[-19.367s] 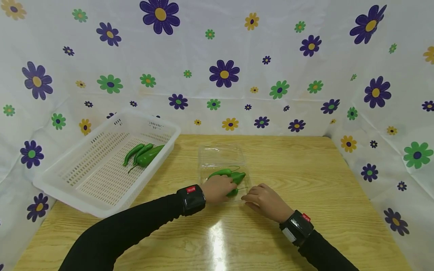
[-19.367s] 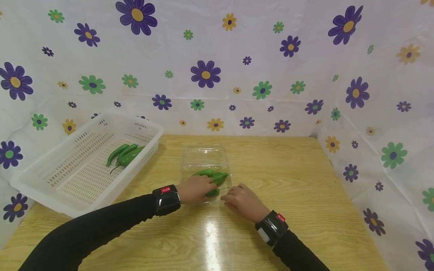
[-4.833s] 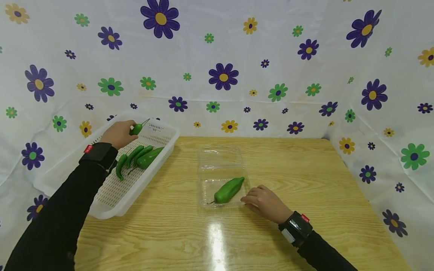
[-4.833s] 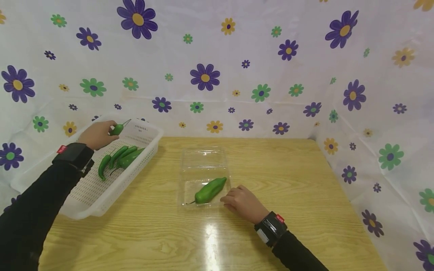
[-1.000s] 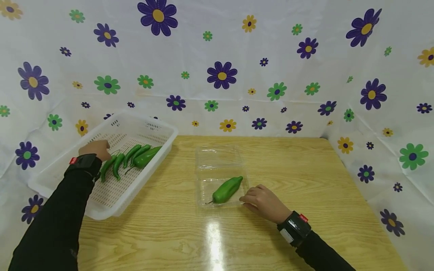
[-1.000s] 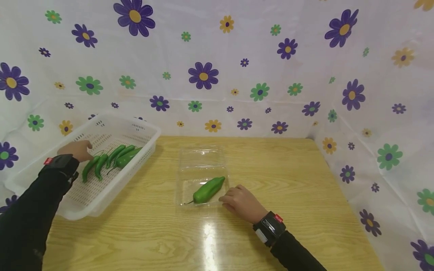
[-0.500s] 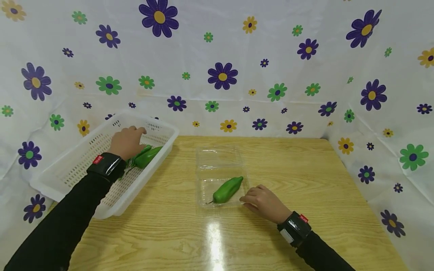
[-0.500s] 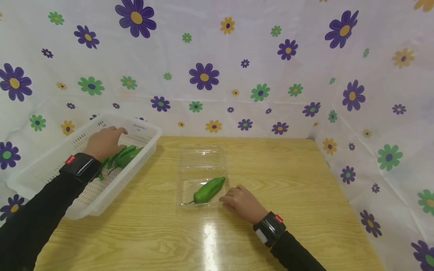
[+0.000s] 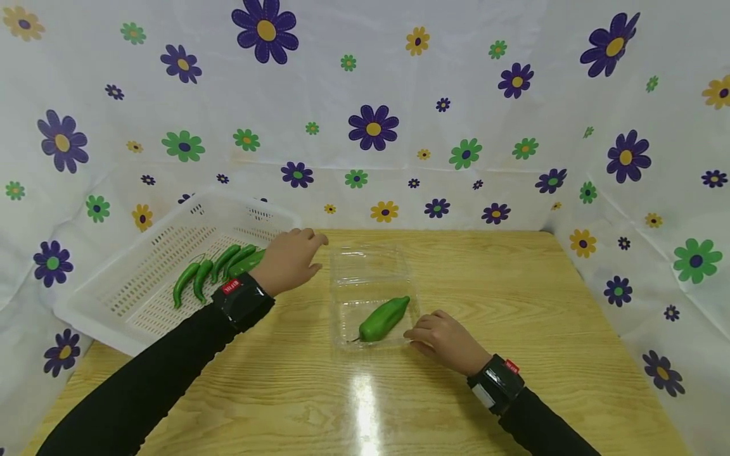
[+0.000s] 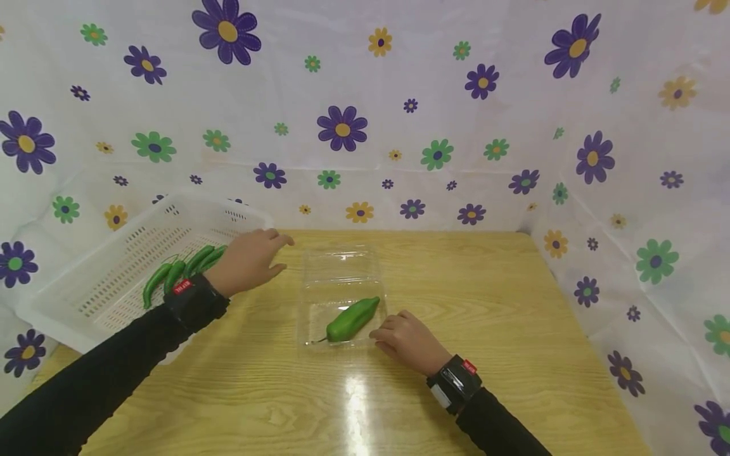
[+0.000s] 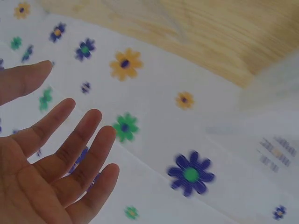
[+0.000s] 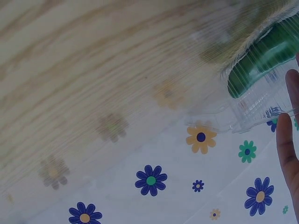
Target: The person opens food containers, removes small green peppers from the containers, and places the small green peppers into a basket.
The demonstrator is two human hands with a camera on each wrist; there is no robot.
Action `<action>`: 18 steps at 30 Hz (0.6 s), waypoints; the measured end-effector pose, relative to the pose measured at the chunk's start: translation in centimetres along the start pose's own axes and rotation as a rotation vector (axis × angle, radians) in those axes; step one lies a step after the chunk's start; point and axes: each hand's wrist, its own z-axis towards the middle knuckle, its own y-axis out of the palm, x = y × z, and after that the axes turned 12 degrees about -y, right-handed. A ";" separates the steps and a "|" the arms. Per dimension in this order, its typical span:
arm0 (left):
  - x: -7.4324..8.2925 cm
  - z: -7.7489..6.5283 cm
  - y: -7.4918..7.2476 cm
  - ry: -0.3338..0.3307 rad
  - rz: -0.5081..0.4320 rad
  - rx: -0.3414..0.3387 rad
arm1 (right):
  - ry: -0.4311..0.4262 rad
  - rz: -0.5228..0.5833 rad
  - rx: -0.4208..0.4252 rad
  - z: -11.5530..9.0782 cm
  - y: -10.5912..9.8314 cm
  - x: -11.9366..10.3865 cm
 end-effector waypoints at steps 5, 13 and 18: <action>3.3 -0.5 0.7 0.080 -0.016 -0.040 | 0.002 0.004 0.002 0.0 0.0 0.0; 6.8 -1.0 3.2 0.151 -0.029 -0.062 | 0.000 -0.003 -0.001 0.1 0.0 0.0; 8.1 -0.8 5.4 0.154 -0.055 -0.119 | -0.001 -0.003 0.003 0.1 -0.1 0.0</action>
